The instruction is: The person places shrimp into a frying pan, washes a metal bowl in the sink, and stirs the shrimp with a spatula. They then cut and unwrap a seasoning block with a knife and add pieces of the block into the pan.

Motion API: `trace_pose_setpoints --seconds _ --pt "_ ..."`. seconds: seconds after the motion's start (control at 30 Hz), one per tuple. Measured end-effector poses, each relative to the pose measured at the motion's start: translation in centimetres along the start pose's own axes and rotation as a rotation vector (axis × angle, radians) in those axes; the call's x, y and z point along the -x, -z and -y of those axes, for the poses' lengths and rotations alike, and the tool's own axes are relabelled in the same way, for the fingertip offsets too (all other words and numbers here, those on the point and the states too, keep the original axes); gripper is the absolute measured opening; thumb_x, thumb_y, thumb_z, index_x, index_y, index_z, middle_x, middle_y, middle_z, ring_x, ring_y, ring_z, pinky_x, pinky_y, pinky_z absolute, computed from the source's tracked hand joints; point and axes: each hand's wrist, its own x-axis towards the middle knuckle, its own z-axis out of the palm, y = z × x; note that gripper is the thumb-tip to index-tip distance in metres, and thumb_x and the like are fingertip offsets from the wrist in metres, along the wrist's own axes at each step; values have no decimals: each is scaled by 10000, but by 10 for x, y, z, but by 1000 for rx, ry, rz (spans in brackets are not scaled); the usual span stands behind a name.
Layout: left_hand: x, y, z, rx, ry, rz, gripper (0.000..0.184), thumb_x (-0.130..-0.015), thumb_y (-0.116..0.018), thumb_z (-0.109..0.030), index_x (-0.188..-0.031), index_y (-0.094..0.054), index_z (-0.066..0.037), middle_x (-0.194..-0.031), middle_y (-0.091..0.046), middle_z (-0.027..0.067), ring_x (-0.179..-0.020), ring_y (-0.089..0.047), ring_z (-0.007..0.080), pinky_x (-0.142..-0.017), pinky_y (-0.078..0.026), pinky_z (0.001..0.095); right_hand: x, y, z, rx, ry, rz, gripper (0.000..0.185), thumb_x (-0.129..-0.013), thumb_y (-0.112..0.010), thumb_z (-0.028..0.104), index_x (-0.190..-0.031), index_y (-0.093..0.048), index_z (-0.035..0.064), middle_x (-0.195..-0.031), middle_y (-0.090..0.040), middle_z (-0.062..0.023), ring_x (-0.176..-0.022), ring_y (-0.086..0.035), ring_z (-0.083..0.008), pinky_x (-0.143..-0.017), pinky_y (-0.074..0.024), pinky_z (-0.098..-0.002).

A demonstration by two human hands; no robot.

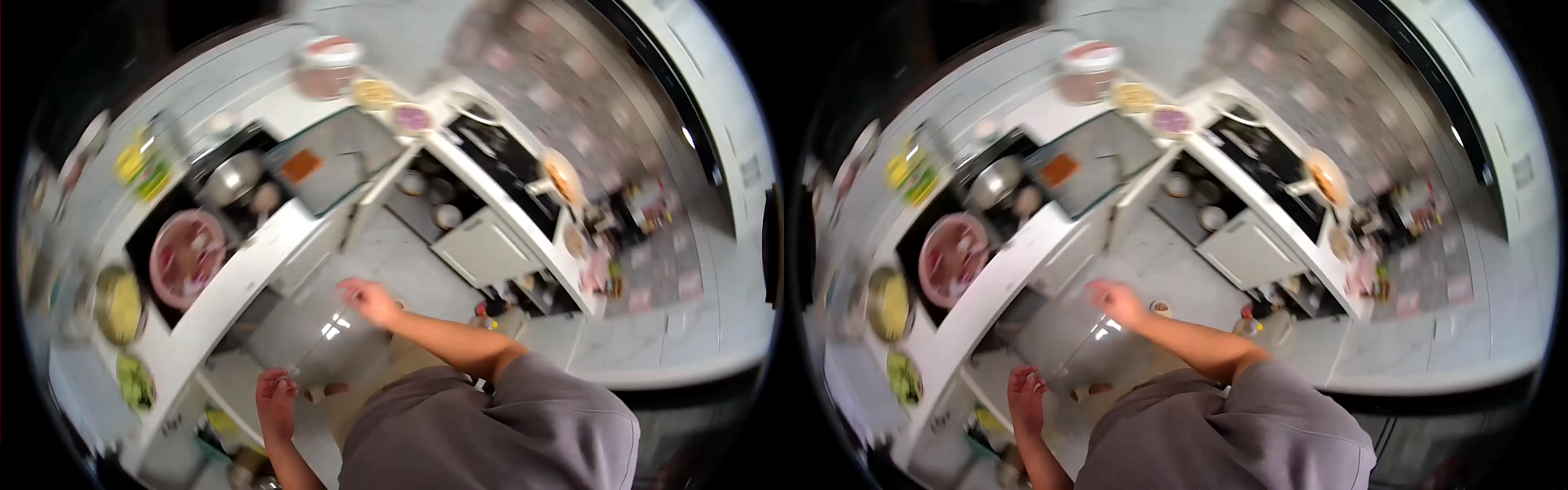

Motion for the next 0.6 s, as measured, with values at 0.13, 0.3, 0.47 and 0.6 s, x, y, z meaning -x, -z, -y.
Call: trace_pose_setpoints --seconds 0.13,0.3,0.47,0.6 --pt "-69 -148 23 -160 132 193 165 -944 -543 -79 -1104 -580 -88 -1024 -612 16 -807 -582 110 -737 -477 269 6 215 -172 129 -287 -794 225 -890 -585 122 -1104 -653 101 -740 -639 -75 -662 -598 -185 -629 -492 -329" --pt "-113 -290 108 -288 267 444 206 -963 -536 -105 -1163 -565 -68 -1087 -632 43 -857 -612 128 -751 -496 280 1 392 -285 295 -579 -1031 333 -877 -649 203 -1181 -620 72 -783 -648 -82 -704 -617 -210 -671 -504 -346" --pt "-147 -349 164 -368 373 513 204 -971 -529 -77 -1170 -558 -44 -1099 -637 67 -885 -640 156 -790 -517 298 -60 489 -360 532 -549 -1218 591 -833 -729 353 -1317 -569 55 -831 -605 -65 -746 -604 -242 -720 -500 -374" --pt "-163 -339 197 -444 576 372 238 -965 -552 -108 -1195 -542 -48 -1033 -642 98 -889 -647 193 -798 -516 316 -102 546 -401 602 -472 -1242 783 -795 -782 401 -1436 -456 92 -730 -551 -28 -675 -573 -206 -638 -478 -363"
